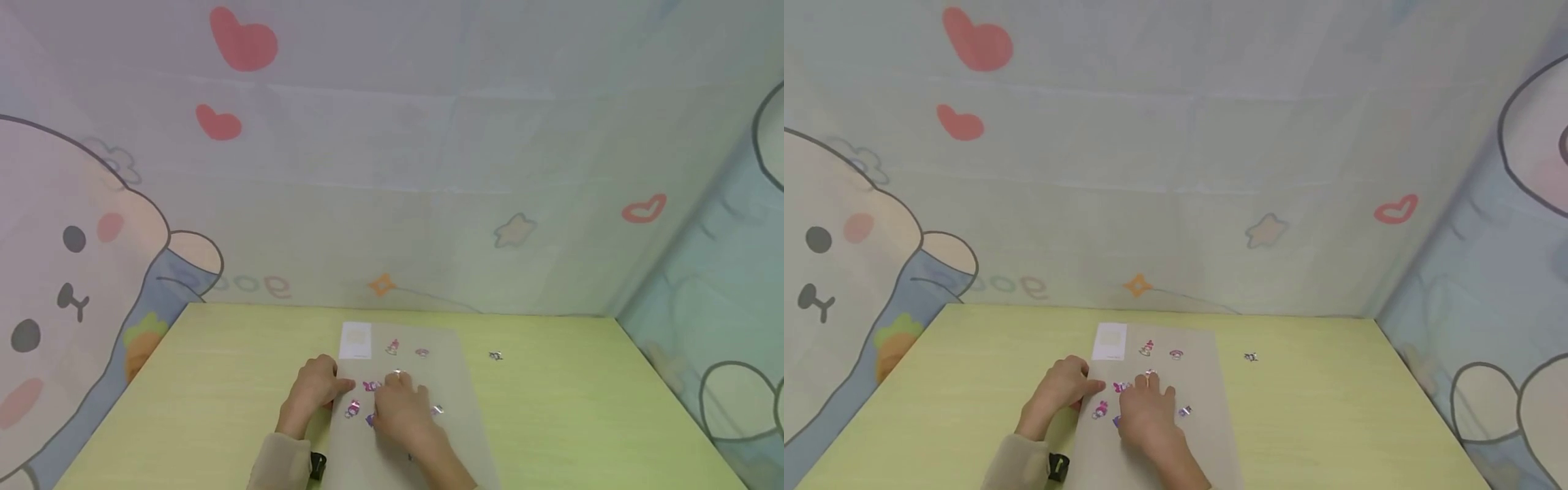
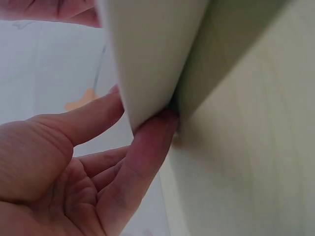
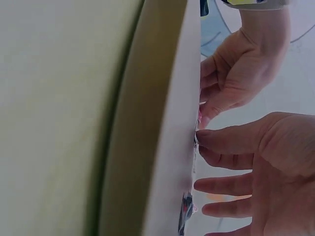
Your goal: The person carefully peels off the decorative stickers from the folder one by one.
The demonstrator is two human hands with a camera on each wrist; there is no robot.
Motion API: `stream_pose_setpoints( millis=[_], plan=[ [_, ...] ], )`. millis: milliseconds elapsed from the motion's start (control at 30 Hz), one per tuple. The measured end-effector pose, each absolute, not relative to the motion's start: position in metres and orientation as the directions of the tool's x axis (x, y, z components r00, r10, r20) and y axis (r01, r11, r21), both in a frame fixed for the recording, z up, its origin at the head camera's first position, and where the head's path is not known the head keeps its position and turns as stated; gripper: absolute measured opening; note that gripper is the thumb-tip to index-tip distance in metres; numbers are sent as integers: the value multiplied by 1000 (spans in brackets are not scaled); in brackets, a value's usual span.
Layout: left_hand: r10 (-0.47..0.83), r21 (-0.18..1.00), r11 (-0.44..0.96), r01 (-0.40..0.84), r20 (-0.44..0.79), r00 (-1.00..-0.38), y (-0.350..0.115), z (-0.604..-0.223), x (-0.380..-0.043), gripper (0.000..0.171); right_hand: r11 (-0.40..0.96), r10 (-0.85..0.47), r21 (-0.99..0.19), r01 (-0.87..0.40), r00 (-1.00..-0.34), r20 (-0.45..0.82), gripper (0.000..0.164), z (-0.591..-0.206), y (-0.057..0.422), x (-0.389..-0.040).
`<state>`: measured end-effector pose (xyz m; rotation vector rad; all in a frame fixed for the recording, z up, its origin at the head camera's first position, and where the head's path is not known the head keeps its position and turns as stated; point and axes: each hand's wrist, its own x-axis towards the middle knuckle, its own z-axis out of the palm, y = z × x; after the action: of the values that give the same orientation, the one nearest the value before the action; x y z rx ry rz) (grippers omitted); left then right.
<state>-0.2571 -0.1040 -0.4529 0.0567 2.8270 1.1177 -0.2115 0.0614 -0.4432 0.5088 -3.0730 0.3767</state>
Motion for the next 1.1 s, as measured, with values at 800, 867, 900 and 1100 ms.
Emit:
stream_pose_setpoints(
  millis=[800, 867, 900, 1100],
  plan=[
    [83, 675, 738, 16, -66, -994, -105, -456, -257, 26, 900, -348, -259, -351, -936, 60, 10, -438, 63, -206],
    [80, 672, 741, 12, -70, -994, -105, -455, -257, 26, 899, -353, -256, -356, -934, 59, 9, -437, 64, -206],
    [79, 670, 742, 11, -71, -994, -105, -455, -257, 26, 898, -354, -257, -357, -933, 60, 9, -437, 64, -206],
    [75, 672, 740, 4, -77, -994, -104, -454, -257, 26, 892, -372, -249, -377, -926, 66, 9, -433, 69, -208]
  ],
)
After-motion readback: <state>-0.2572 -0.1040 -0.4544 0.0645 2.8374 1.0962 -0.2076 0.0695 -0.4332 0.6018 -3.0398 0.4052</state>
